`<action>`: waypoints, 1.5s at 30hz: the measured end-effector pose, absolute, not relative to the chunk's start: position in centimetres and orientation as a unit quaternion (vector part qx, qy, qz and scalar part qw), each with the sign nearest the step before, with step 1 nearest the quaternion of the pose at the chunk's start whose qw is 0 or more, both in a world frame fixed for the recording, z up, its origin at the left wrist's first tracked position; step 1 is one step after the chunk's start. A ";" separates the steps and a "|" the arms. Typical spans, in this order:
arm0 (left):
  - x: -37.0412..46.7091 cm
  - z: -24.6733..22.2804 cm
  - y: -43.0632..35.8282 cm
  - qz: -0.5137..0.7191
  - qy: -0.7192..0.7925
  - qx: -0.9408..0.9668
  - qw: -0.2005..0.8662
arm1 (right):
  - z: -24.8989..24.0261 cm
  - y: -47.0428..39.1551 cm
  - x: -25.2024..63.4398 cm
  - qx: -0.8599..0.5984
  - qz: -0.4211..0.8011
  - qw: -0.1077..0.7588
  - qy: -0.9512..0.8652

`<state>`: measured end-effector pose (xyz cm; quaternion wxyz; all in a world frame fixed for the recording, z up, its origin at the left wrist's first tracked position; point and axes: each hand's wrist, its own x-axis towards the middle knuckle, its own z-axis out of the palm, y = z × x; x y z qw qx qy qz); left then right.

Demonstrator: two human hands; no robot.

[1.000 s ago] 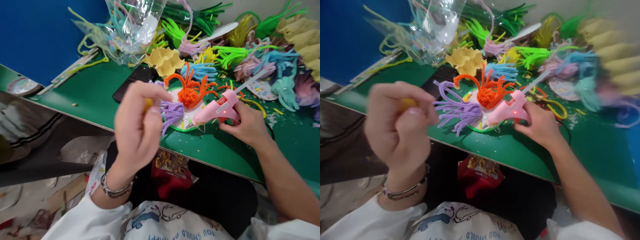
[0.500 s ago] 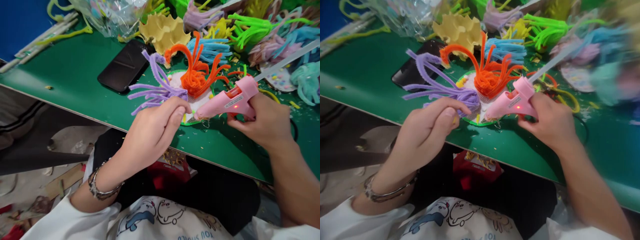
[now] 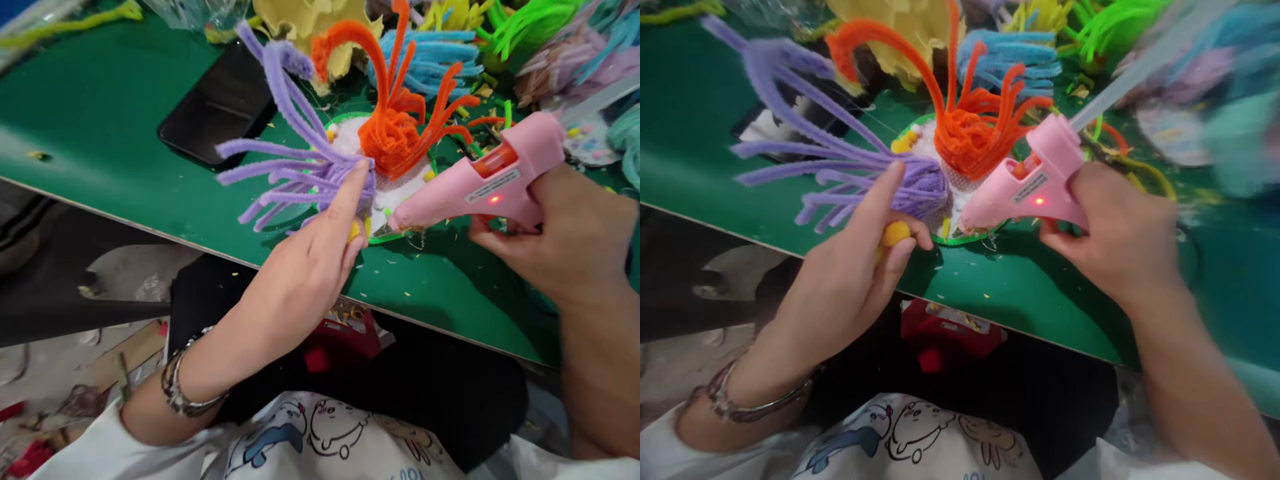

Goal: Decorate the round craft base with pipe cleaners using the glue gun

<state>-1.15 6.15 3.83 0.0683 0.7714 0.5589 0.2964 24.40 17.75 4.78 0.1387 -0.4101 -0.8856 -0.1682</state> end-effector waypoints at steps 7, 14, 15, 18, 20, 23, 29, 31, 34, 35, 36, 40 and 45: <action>-1.1 3.7 6.0 0.338 0.573 0.746 0.013 | 5.1 17.8 24.2 -0.433 -0.180 0.117 -0.876; -1.0 3.1 6.2 0.262 0.561 0.781 -0.075 | 5.4 17.6 24.1 -0.461 -0.166 0.084 -0.867; -1.0 3.2 6.2 0.263 0.563 0.779 -0.084 | 5.4 17.6 24.1 -0.461 -0.165 0.086 -0.868; -1.0 3.3 6.2 0.259 0.561 0.781 -0.089 | 5.5 17.6 24.0 -0.461 -0.147 0.091 -0.870; -0.9 3.2 6.2 0.254 0.568 0.779 -0.083 | 5.6 17.6 24.0 -0.453 -0.136 0.103 -0.875; -0.9 2.9 6.2 0.254 0.584 0.767 -0.073 | 5.8 17.5 23.9 -0.445 -0.135 0.116 -0.878; -0.9 2.4 6.6 0.223 0.594 0.769 -0.079 | 6.0 17.3 24.1 -0.447 -0.136 0.095 -0.879; -0.7 2.3 6.7 0.191 0.606 0.766 -0.098 | 5.9 17.4 24.4 -0.436 -0.142 0.100 -0.883; -0.5 2.2 6.7 0.144 0.628 0.758 -0.097 | 5.8 17.6 25.0 -0.428 -0.162 0.097 -0.884; -0.4 2.2 6.7 0.135 0.635 0.756 -0.089 | 5.8 17.7 25.2 -0.429 -0.166 0.095 -0.883; -0.4 2.1 6.7 0.129 0.639 0.754 -0.081 | 5.8 17.8 25.4 -0.429 -0.168 0.095 -0.883; -0.4 2.0 6.7 0.129 0.650 0.746 -0.064 | 6.0 18.2 25.6 -0.419 -0.169 0.103 -0.886; -0.7 1.9 6.9 0.175 0.634 0.752 -0.045 | 6.1 18.6 25.0 -0.451 -0.171 0.092 -0.871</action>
